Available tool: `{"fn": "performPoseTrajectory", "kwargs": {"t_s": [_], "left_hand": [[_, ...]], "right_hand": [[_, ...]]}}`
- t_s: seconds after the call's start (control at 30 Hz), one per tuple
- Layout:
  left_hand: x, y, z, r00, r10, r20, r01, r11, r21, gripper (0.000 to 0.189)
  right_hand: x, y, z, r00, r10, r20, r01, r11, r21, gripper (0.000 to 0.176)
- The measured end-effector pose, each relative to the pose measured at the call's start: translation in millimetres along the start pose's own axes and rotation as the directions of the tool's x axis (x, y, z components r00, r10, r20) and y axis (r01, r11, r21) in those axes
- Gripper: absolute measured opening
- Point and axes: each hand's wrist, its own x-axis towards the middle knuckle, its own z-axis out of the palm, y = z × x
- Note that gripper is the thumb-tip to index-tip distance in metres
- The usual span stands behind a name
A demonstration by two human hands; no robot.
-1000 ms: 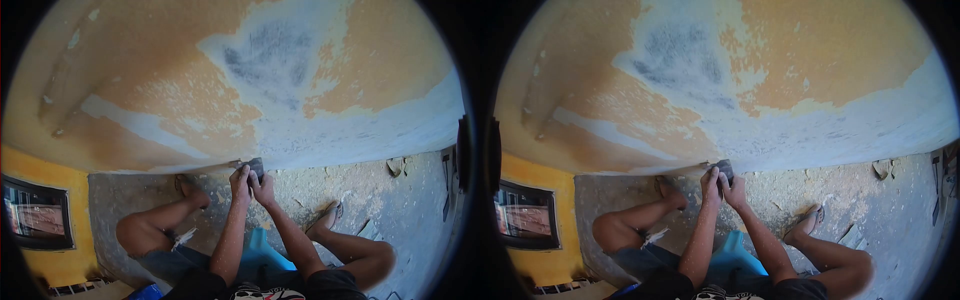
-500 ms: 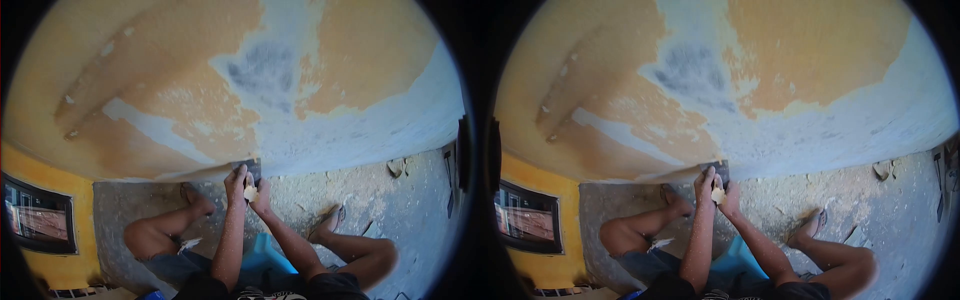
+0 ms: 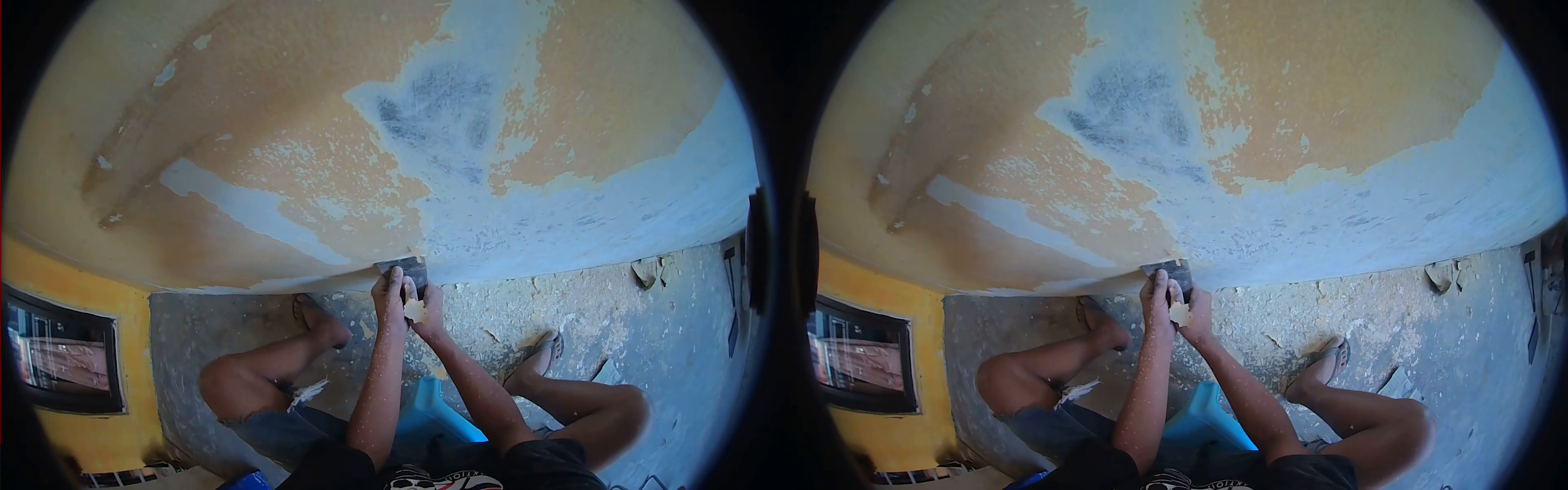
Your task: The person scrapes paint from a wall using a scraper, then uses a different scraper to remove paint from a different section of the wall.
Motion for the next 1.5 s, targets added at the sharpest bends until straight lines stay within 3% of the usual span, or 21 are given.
{"fn": "performPoseTrajectory", "kwargs": {"t_s": [0.1,0.17,0.23,0.27,0.33,0.4,0.5,0.53,0.6,0.7,0.73,0.77,0.9,0.97,1.1,1.17,1.2,1.27,1.3,1.43,1.5], "left_hand": [[-8,16,6,0.992,0.048,-0.113,-0.037,0.995,0.097,0.022],[-8,16,7,0.995,0.047,-0.083,-0.039,0.994,0.101,0.023],[-1,-7,-6,1.000,0.013,0.009,-0.014,0.998,0.055,0.021],[-1,-17,-10,0.999,0.020,0.025,-0.020,1.000,0.024,0.020],[4,-2,14,0.997,0.027,0.069,-0.027,1.000,-0.005,0.020],[-2,17,31,0.979,0.167,-0.118,-0.169,0.986,-0.007,0.022],[-12,47,34,0.987,0.101,0.123,-0.101,0.995,-0.007,0.022],[-13,36,25,0.986,0.104,0.129,-0.104,0.995,-0.007,0.022],[-7,8,12,0.990,0.135,0.037,-0.140,0.963,0.232,0.028],[-8,4,20,0.981,0.182,0.069,-0.193,0.958,0.212,0.027],[-19,24,42,0.980,0.195,0.047,-0.201,0.950,0.241,0.027],[-25,35,48,0.970,0.183,0.160,-0.213,0.957,0.198,0.027],[-28,15,35,0.976,0.214,0.044,-0.218,0.951,0.220,0.028],[-22,12,35,0.977,0.215,-0.002,-0.210,0.953,0.218,0.028],[-26,29,44,0.965,0.239,0.106,-0.257,0.941,0.221,0.029],[-23,22,39,0.974,0.202,0.099,-0.216,0.961,0.174,0.026],[-23,15,38,0.971,0.213,0.112,-0.229,0.959,0.165,0.026],[-22,0,35,0.984,0.171,-0.052,-0.161,0.973,0.163,0.024],[-20,8,43,0.984,0.172,-0.040,-0.163,0.973,0.161,0.024],[-30,32,56,0.974,0.209,0.086,-0.223,0.953,0.207,0.025],[-26,18,47,0.979,0.197,0.048,-0.202,0.957,0.209,0.022]], "right_hand": [[-5,-27,4,0.982,0.190,-0.007,-0.189,0.971,-0.143,0.025],[-7,-9,5,0.981,0.191,-0.029,-0.192,0.979,-0.061,0.026],[-1,5,-6,0.999,0.041,0.031,-0.040,0.999,-0.036,0.026],[4,10,-11,0.976,0.208,0.067,-0.208,0.978,-0.013,0.024],[15,-2,-9,0.998,0.058,0.037,-0.055,0.996,-0.073,0.030],[14,-23,-12,0.990,-0.137,0.042,0.143,0.973,-0.183,0.037],[15,-60,-17,0.996,-0.077,0.055,0.080,0.995,-0.063,0.036],[11,-55,-11,1.000,0.027,-0.006,-0.027,0.997,-0.067,0.037],[1,-16,-5,0.999,0.011,-0.049,-0.017,0.993,-0.118,0.038],[7,-33,-17,0.993,-0.053,-0.104,0.026,0.970,-0.242,0.041],[16,-48,-26,1.000,-0.008,0.010,0.011,0.945,-0.327,0.043],[16,-58,-31,0.990,0.059,0.128,-0.002,0.912,-0.410,0.045],[-2,-22,-14,0.979,0.088,-0.184,-0.117,0.982,-0.151,0.045],[2,-25,-18,0.997,-0.006,-0.082,0.001,0.998,-0.064,0.042],[-1,-55,-24,0.992,0.120,-0.037,-0.122,0.990,-0.064,0.040],[6,-52,-24,0.995,0.080,-0.063,-0.075,0.995,0.073,0.047],[3,-35,-26,0.996,0.080,-0.039,-0.083,0.993,-0.081,0.047],[0,-30,-17,0.992,-0.019,-0.121,0.018,1.000,-0.010,0.047],[2,-27,-13,0.977,-0.079,-0.199,0.093,0.994,0.058,0.047],[6,-71,-28,0.989,0.130,-0.072,-0.123,0.987,0.101,0.047],[4,-48,-27,0.991,0.102,-0.089,-0.090,0.987,0.131,0.046]]}}
